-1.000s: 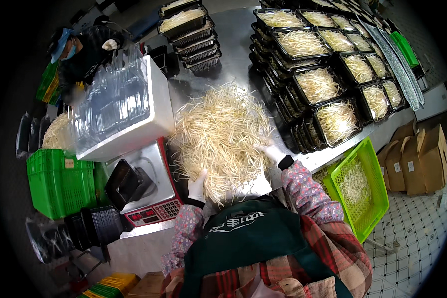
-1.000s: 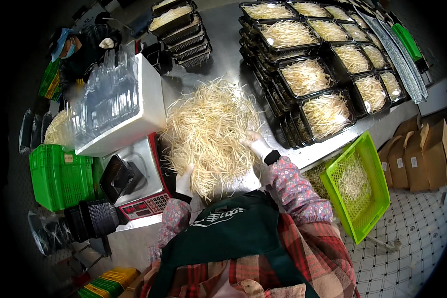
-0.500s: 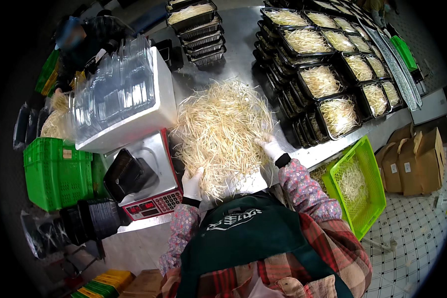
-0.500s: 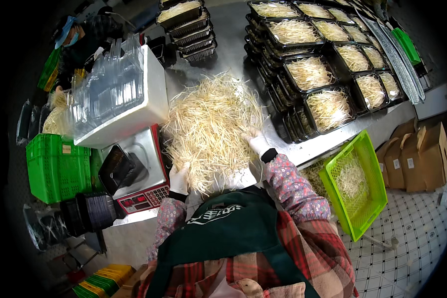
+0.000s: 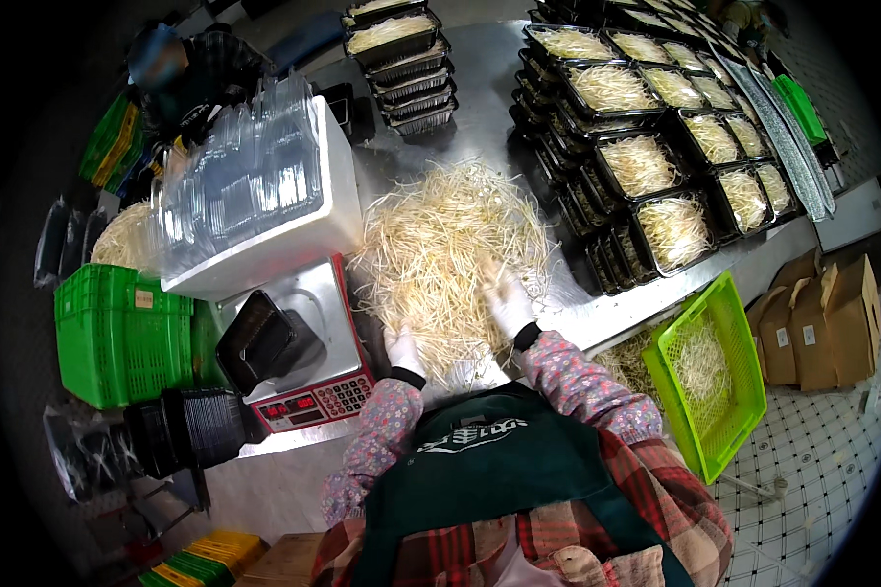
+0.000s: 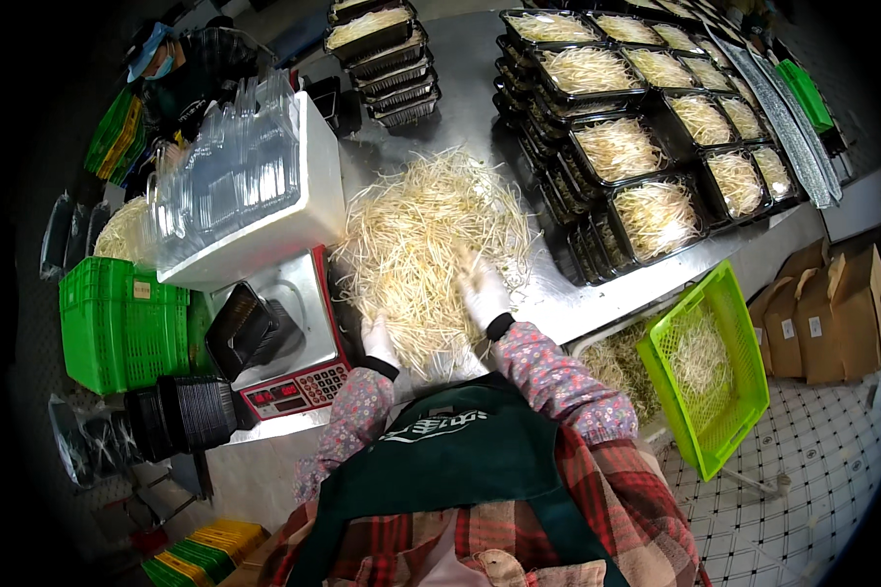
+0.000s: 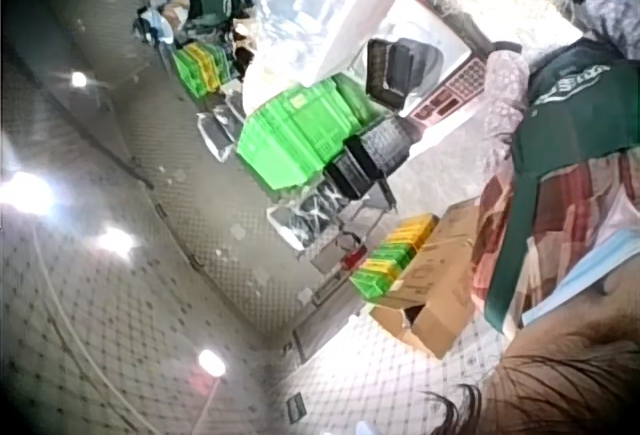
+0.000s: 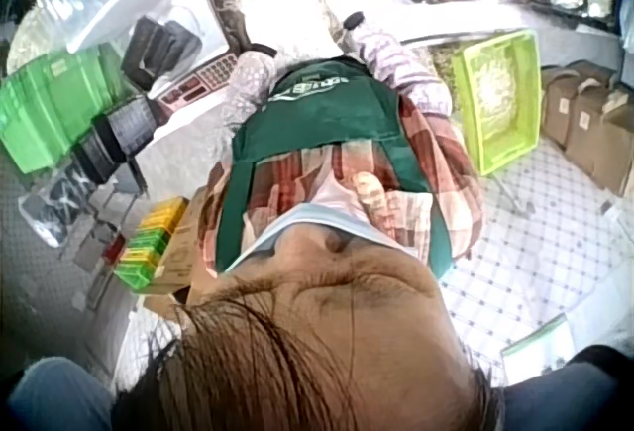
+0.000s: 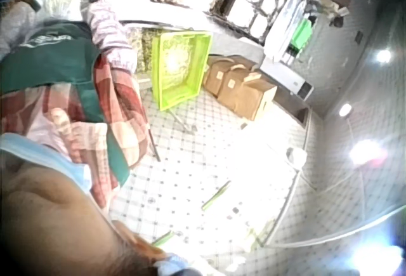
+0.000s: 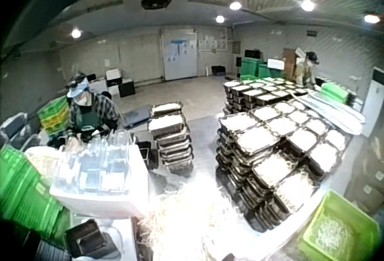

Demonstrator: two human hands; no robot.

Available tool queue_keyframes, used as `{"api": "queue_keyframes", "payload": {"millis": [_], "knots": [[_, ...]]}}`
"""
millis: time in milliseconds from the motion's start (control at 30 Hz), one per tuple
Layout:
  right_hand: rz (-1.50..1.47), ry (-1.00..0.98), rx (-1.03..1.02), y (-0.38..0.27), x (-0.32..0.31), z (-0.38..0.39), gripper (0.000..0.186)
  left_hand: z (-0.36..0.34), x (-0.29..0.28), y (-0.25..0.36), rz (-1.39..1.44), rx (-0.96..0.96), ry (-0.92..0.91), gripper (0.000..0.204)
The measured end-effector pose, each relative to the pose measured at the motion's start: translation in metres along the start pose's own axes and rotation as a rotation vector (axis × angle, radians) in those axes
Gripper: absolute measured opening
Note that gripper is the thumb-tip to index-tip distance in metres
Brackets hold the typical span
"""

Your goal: The person packs bean sprouts into black plastic trays using their hands. They place the filled trays on a digital scale to weigh them, then stack the completed trays on a nearby table. The person repeatedly scoops bean sprouts from a large blue bin and arranges them neatly in the trays.

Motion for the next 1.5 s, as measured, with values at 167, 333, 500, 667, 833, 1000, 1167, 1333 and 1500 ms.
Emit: {"api": "queue_keyframes", "payload": {"millis": [167,333,500,667,833,1000,1167,1333,1500], "knots": [[0.395,-0.222,0.181,-0.032,0.042,0.009,0.06,0.054,0.081,0.025,0.139,-0.135,-0.061,0.037],[0.203,-0.556,0.12,-0.083,0.034,-0.042,0.075,0.081,0.074,0.01,0.37,-0.231,-0.316,0.048],[0.688,-0.386,0.162,-0.061,-0.023,-0.05,0.104,0.102,0.014,0.0,-0.389,-0.328,-0.322,0.069],[1.008,-0.582,-0.04,-0.076,0.008,0.034,0.129,0.114,0.051,0.049,-1.541,0.642,-0.495,0.117],[1.057,-0.578,-0.103,-0.072,0.022,-0.008,0.129,0.055,0.119,0.081,-2.027,0.748,-0.462,0.137],[1.115,-0.651,-0.052,-0.05,0.029,-0.057,0.097,-0.014,0.142,0.088,-1.917,0.525,-0.472,0.121],[0.966,-0.514,-0.247,-0.028,0.005,-0.062,0.063,-0.005,0.131,0.09,-1.743,0.651,-0.448,0.034],[0.967,-0.398,-0.021,-0.063,-0.058,-0.086,0.042,0.043,0.093,0.12,-1.756,0.887,-0.625,0.045],[0.78,-0.331,-0.08,-0.122,-0.039,-0.086,0.053,0.083,0.085,0.109,-1.711,1.072,-0.769,0.054]]}}
Point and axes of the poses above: each hand's wrist, its own z-axis away from the middle knuckle, its own x-axis out of the palm, y = z × x, the point moved 7 cm from there along -z, towards the middle knuckle, and after that the axes turned 2 degrees about -x, right-handed, at the moved point
